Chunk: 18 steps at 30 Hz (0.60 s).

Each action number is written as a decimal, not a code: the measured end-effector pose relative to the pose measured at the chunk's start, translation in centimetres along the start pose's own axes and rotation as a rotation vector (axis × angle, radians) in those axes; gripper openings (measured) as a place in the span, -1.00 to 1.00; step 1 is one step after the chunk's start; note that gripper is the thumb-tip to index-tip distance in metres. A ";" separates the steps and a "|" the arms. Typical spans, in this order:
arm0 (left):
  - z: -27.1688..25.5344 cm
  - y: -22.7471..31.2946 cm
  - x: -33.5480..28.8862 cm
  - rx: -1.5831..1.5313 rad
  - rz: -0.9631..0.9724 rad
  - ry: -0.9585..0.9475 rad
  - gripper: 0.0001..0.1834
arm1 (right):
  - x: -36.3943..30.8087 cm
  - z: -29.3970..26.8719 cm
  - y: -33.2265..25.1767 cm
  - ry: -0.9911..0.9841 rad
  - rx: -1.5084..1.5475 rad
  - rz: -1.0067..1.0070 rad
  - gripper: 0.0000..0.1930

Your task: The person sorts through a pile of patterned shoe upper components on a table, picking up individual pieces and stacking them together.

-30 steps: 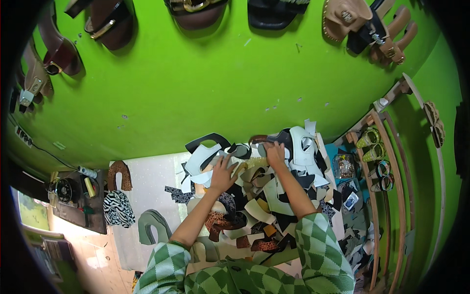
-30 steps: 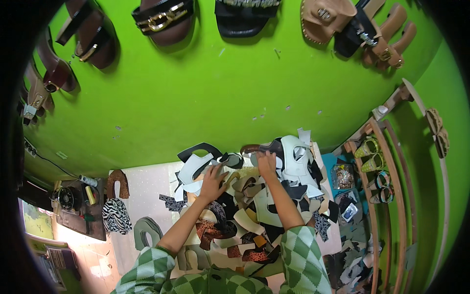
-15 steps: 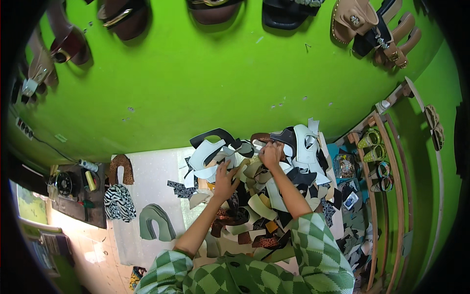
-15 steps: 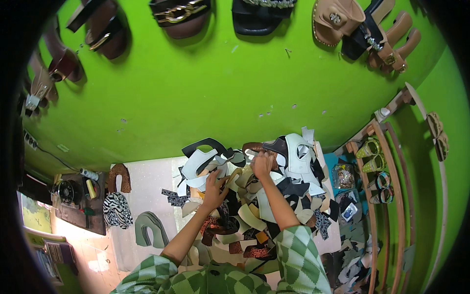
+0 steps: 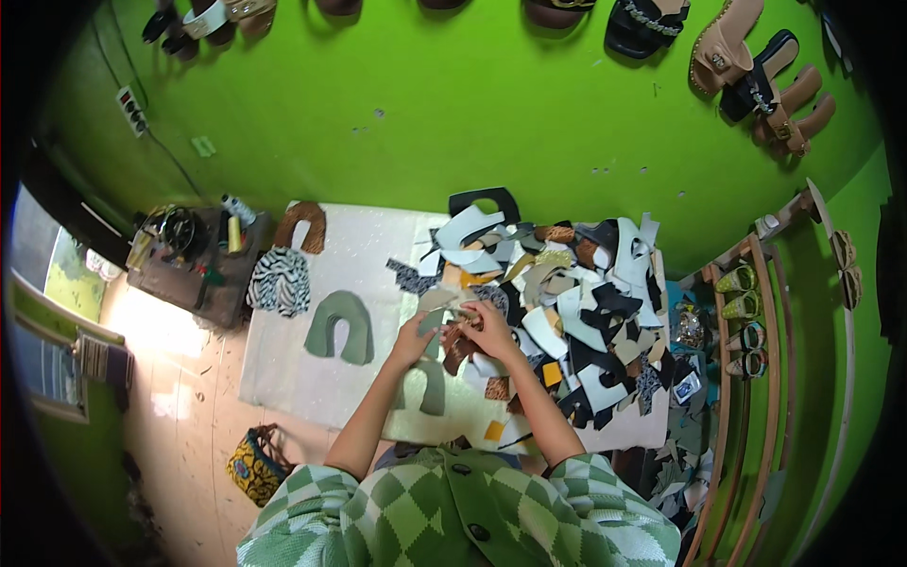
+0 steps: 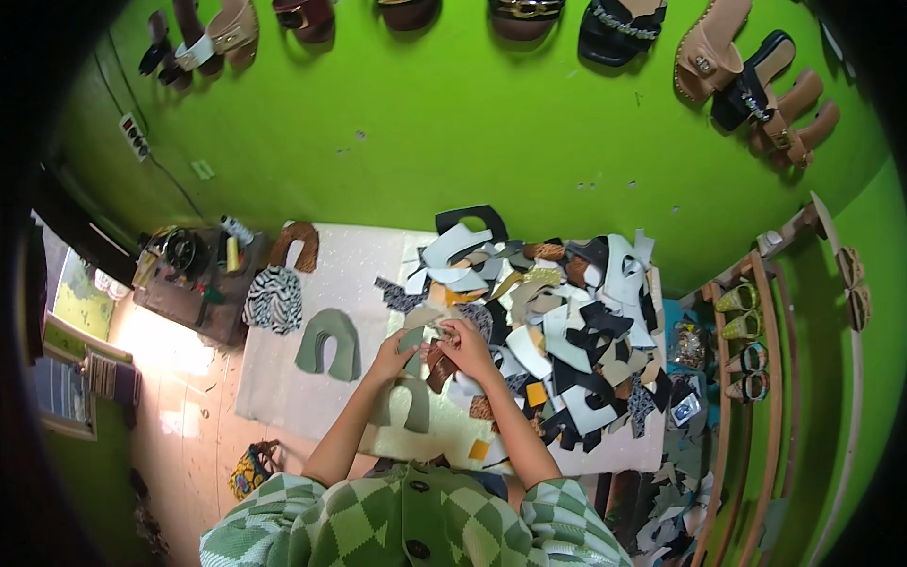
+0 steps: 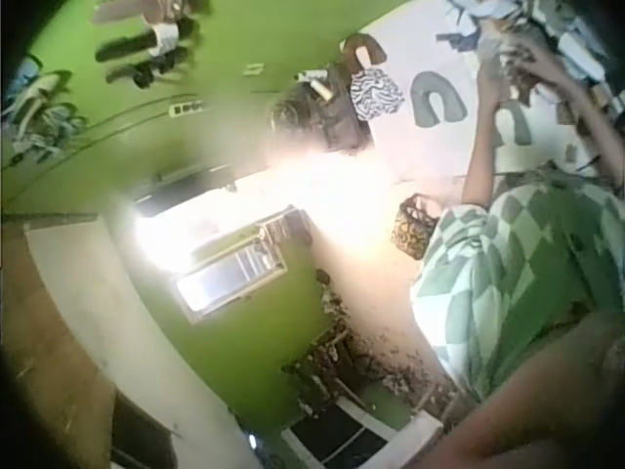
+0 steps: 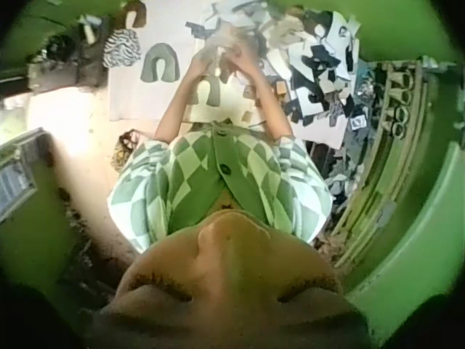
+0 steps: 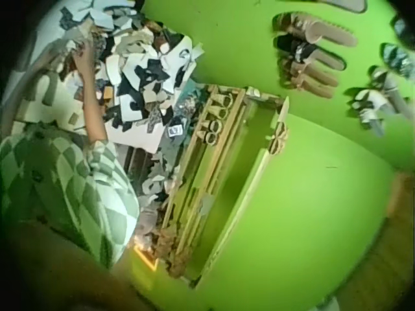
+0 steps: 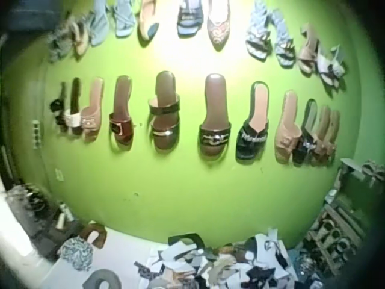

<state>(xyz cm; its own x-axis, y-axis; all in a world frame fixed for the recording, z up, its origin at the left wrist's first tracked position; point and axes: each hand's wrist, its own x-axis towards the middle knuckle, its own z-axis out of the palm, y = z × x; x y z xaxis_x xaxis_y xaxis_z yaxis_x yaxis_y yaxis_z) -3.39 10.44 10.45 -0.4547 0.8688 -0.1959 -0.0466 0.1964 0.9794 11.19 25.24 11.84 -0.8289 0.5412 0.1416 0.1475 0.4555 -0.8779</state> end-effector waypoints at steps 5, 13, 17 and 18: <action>-4.1 -1.8 -5.6 0.497 -0.016 -0.071 -0.75 | -2.0 4.3 -2.9 -0.194 -0.103 -0.009 -0.56; -5.0 -3.2 -8.7 0.506 -0.012 0.092 -0.65 | -4.9 8.1 -2.6 -0.178 0.141 0.167 -0.80; -4.8 -4.5 -7.9 0.186 0.012 0.162 -0.72 | -6.5 10.1 0.2 0.044 0.133 0.329 -0.79; -4.9 -5.2 -7.4 0.154 0.004 0.186 -0.74 | -6.8 10.7 1.1 0.068 0.130 0.345 -0.79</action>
<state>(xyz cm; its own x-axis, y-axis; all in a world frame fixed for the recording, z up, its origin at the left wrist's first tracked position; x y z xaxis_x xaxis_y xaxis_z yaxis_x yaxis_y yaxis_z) -4.14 0.81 7.04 -0.6109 0.7741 -0.1661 0.0853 0.2729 0.9582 11.20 14.47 4.99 -0.7040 0.6950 -0.1459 0.3384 0.1476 -0.9294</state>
